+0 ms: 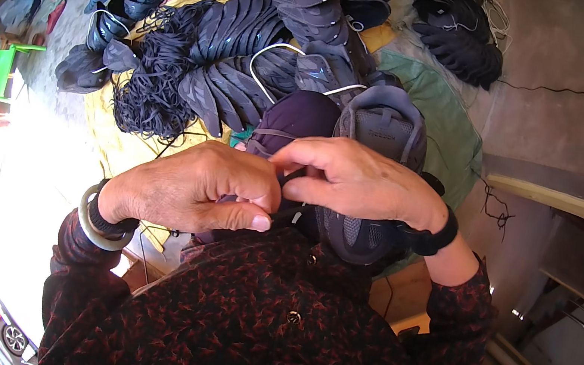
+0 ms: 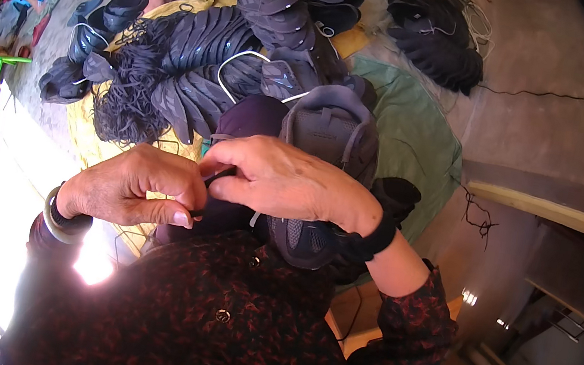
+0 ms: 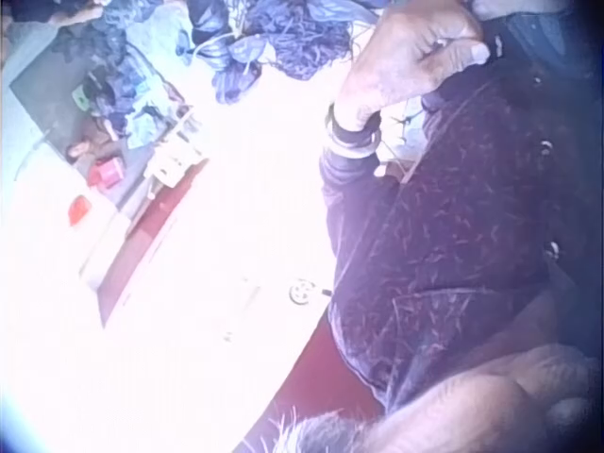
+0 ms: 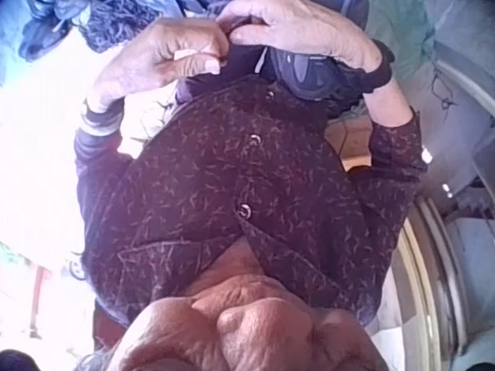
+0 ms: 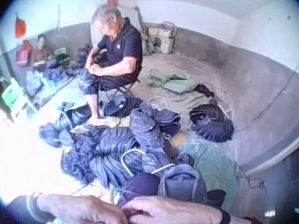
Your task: Lacing shoelaces on newly manufactured shoe uppers or sports shoes, and inspecting components.
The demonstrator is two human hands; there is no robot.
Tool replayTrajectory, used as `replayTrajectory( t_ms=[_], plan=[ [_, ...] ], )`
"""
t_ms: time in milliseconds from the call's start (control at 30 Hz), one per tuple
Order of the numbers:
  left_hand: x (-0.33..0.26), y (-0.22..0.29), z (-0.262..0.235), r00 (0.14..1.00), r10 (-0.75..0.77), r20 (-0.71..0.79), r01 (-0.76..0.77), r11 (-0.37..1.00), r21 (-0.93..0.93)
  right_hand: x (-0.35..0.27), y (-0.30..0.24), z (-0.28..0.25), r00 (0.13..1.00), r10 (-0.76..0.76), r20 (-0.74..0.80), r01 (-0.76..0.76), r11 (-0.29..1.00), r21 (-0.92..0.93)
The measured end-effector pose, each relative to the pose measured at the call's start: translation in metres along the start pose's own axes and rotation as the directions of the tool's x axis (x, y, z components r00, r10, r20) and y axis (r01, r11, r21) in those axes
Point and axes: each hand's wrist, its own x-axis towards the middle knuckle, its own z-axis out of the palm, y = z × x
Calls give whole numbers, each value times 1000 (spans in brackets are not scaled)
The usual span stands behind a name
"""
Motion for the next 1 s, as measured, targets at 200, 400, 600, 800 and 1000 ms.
replayTrajectory(
  t_ms=[200,400,600,800,1000],
  plan=[
    [-29,-22,6,987,-66,-147,82,991,105,-42,-21,-36,969,41,-244,-110,955,-277],
    [-69,-63,11,899,-342,-275,409,880,243,-76,-37,-58,898,181,-402,-339,865,-369],
    [-100,-95,9,741,-583,-334,654,739,159,-90,-30,-51,869,269,-416,-406,869,-285],
    [-83,-89,7,841,-457,-290,533,789,306,-83,-21,-36,913,224,-342,-351,859,-372],
    [1,-48,24,898,-94,-429,168,976,139,-62,-17,-21,946,132,-297,-246,888,-388]
  ],
)
